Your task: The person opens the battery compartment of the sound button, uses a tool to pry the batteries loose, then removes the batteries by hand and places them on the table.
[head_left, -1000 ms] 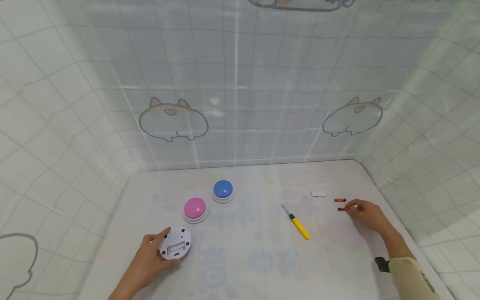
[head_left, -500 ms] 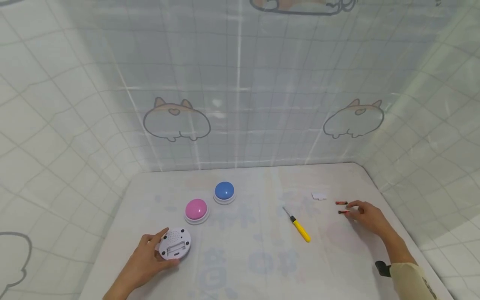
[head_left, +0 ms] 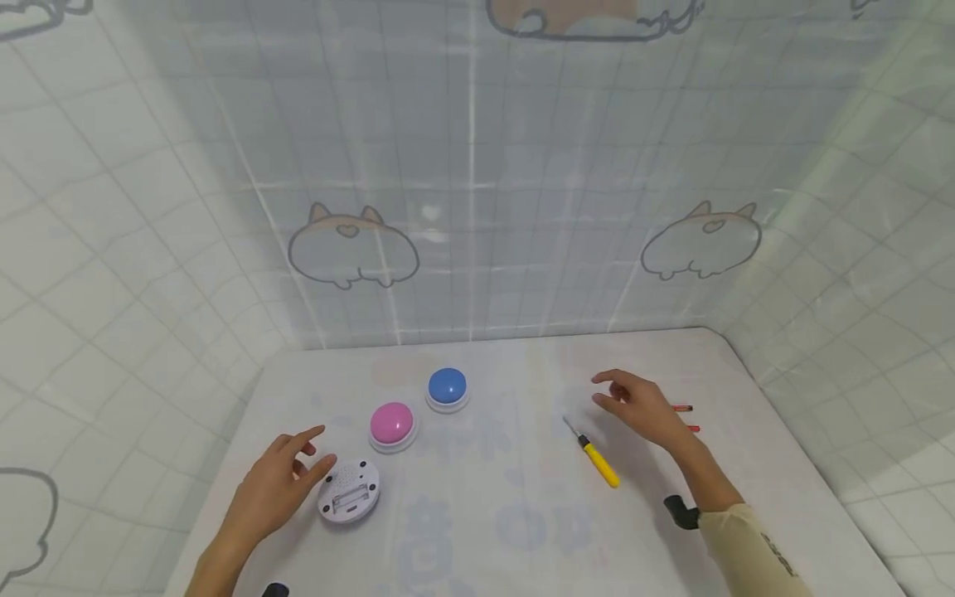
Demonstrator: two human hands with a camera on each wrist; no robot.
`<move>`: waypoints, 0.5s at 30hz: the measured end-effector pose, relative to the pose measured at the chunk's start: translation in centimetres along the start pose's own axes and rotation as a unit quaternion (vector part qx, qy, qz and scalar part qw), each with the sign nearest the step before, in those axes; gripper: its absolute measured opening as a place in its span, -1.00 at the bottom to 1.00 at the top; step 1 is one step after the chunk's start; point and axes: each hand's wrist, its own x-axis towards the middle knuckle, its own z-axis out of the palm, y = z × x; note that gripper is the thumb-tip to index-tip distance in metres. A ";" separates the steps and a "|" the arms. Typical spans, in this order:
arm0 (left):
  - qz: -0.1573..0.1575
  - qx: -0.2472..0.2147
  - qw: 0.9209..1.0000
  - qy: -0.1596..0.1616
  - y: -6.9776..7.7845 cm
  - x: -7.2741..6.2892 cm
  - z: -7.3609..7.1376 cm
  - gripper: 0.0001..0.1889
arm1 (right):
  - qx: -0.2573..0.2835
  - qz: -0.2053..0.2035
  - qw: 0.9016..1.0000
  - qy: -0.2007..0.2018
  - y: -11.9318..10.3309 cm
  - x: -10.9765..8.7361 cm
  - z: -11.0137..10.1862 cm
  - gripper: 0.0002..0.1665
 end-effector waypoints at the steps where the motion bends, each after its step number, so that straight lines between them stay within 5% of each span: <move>1: 0.007 0.002 1.000 0.005 0.0 0.3 0.1 -0.34 | 0.011 -0.020 1.000 -0.006 -1.2 0.4 0.7 -0.62; 7: 0.036 -0.001 0.999 0.005 -0.1 1.8 0.8 -0.41 | 0.060 -0.107 0.990 -0.068 -8.2 2.7 6.0 -0.53; 15: 0.037 -0.003 0.998 -0.044 0.2 3.6 1.6 -0.39 | 0.039 -0.145 0.975 -0.163 -14.4 4.6 13.0 -0.29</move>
